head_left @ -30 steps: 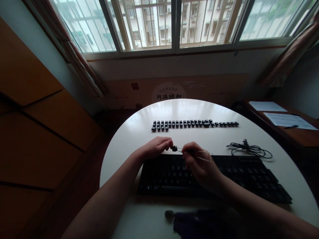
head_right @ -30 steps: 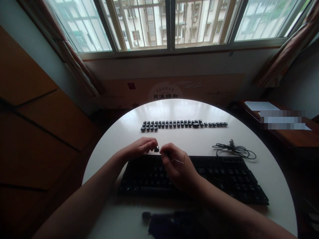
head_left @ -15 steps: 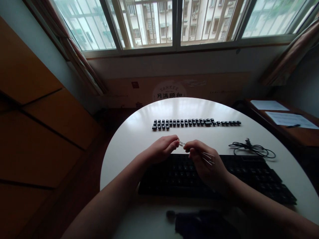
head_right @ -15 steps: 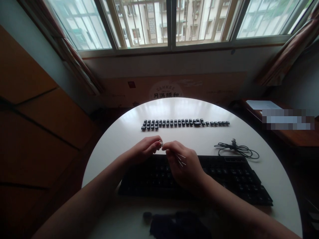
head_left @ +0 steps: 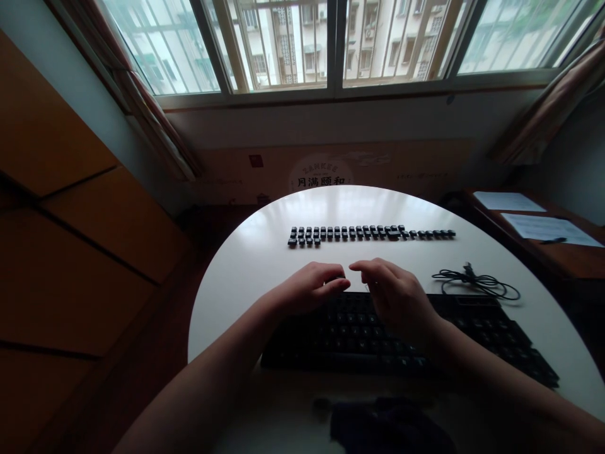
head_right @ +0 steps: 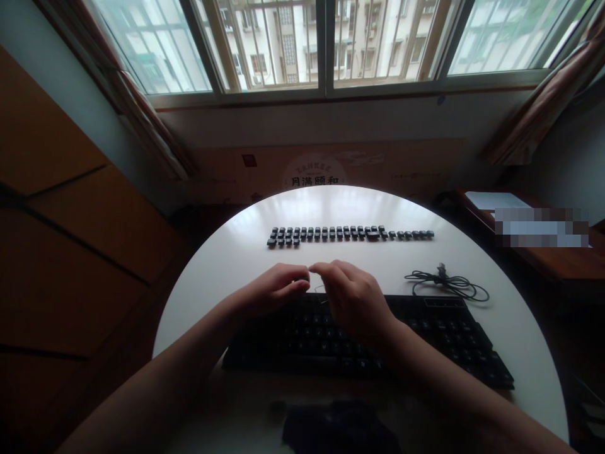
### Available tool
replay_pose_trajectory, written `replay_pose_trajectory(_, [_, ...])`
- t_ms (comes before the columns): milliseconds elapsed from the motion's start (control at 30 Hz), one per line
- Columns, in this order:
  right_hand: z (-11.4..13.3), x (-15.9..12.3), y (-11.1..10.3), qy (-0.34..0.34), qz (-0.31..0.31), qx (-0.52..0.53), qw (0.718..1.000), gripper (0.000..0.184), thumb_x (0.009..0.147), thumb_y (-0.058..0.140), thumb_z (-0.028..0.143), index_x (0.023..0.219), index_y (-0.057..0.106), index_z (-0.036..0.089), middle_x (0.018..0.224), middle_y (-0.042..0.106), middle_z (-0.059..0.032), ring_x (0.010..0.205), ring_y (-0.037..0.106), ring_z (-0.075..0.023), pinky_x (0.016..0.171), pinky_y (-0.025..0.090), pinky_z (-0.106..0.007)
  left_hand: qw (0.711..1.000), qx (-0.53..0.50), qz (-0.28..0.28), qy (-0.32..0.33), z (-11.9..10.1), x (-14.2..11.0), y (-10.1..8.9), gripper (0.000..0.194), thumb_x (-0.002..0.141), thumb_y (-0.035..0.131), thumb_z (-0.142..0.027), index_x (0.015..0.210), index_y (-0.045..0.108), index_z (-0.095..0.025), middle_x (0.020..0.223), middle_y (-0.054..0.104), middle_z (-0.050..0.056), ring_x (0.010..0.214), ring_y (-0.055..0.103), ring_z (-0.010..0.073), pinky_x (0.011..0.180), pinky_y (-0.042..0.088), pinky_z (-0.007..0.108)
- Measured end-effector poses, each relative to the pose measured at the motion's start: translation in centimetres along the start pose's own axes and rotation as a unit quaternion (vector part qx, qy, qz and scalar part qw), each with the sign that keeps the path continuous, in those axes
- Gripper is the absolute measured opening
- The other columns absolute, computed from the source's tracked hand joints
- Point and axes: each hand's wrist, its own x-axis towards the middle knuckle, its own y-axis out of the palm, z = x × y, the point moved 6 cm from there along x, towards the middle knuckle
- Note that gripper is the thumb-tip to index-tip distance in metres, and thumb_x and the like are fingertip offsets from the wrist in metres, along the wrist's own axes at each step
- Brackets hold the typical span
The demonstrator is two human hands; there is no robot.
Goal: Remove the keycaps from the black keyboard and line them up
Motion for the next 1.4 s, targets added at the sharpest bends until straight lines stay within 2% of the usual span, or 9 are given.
replay_pose_trajectory(167, [0.1,-0.3,0.5,-0.028,-0.004,-0.022,0.999,0.021,0.094,0.061,0.02,0.114,0.066,0.024,0.095,0.07,-0.0047,0.073,0.064,-0.015,0.061,0.048,-0.026,0.999,-0.039,-0.003,0.013,0.0,-0.1,0.1,0.039,0.1,0.043,-0.048,0.083,0.059,-0.017,0.074,0.056,-0.001,0.071,0.051,0.0145,0.066,0.039,0.024])
replay_pose_trajectory(267, [0.0,-0.4,0.6,-0.034,0.002,-0.009,0.999,0.022,0.093,0.062,0.019,0.114,0.067,0.024,0.098,0.072,-0.0049,0.078,0.067,-0.0158,0.064,0.051,-0.026,0.999,-0.048,0.001,0.011,0.1,-0.1,0.3,0.038,0.1,0.045,-0.046,0.079,0.056,-0.017,0.072,0.054,-0.002,0.068,0.05,0.0134,0.064,0.038,0.023])
replay_pose_trajectory(400, [-0.2,-0.5,1.1,-0.025,0.023,-0.006,0.999,0.019,0.093,0.063,0.023,0.112,0.068,0.024,0.099,0.072,-0.0052,0.079,0.068,-0.0174,0.064,0.052,-0.027,0.998,-0.061,0.031,0.0,-0.1,0.0,0.7,0.035,0.101,0.042,-0.043,0.088,0.061,-0.016,0.081,0.062,0.001,0.076,0.055,0.0159,0.069,0.042,0.025])
replay_pose_trajectory(500, [-0.9,-0.5,1.6,0.023,0.045,0.013,0.999,0.017,0.093,0.062,0.024,0.11,0.068,0.024,0.101,0.071,-0.005,0.08,0.068,-0.0177,0.064,0.051,-0.027,0.999,-0.035,0.039,-0.007,0.1,0.0,0.6,0.038,0.101,0.04,-0.046,0.092,0.063,-0.017,0.086,0.065,0.002,0.079,0.057,0.0172,0.072,0.043,0.026])
replay_pose_trajectory(600, [-2.5,-0.6,2.1,0.094,0.067,-0.007,0.993,0.015,0.092,0.064,0.026,0.106,0.069,0.023,0.101,0.072,-0.0045,0.08,0.068,-0.0186,0.066,0.051,-0.028,0.998,0.046,0.007,-0.042,1.3,-0.1,-0.4,0.043,0.101,0.038,-0.049,0.092,0.065,-0.017,0.084,0.066,0.003,0.077,0.058,0.0181,0.07,0.042,0.027])
replay_pose_trajectory(767, [-5.9,-1.3,3.7,0.208,0.162,-0.089,0.96,0.013,0.088,0.067,0.027,0.1,0.072,0.025,0.095,0.074,-0.0015,0.081,0.068,-0.0204,0.07,0.049,-0.031,0.984,0.121,-0.039,-0.127,4.6,-0.5,-2.4,0.051,0.098,0.038,-0.055,0.074,0.062,-0.017,0.072,0.063,0.004,0.067,0.055,0.0178,0.061,0.038,0.028])
replay_pose_trajectory(900, [-6.7,-1.6,4.2,0.256,0.199,-0.126,0.937,0.016,0.09,0.063,0.031,0.102,0.074,0.027,0.098,0.075,-0.0009,0.086,0.068,-0.0208,0.071,0.047,-0.031,0.977,0.128,0.014,-0.17,6.1,-1.0,-2.3,0.047,0.093,0.045,-0.056,0.069,0.061,-0.018,0.067,0.062,0.002,0.06,0.052,0.0162,0.054,0.033,0.028])
replay_pose_trajectory(1067, [-6.3,-0.8,4.6,0.264,0.249,-0.152,0.919,0.021,0.089,0.061,0.033,0.103,0.075,0.026,0.1,0.076,-0.0023,0.09,0.068,-0.0221,0.069,0.046,-0.03,0.973,0.128,0.087,-0.17,6.2,-1.6,-1.8,0.039,0.086,0.055,-0.056,0.08,0.068,-0.02,0.078,0.068,0.002,0.066,0.057,0.0171,0.055,0.035,0.027])
replay_pose_trajectory(1400, [-8.0,3.4,7.4,0.229,0.251,-0.177,0.924,0.02,0.087,0.062,0.031,0.099,0.077,0.025,0.106,0.075,-0.005,0.099,0.067,-0.0244,0.078,0.047,-0.029,0.97,0.117,0.142,-0.157,6.2,-2.0,-1.6,0.04,0.077,0.064,-0.061,0.081,0.068,-0.021,0.078,0.069,0.001,0.07,0.06,0.0178,0.055,0.038,0.026])
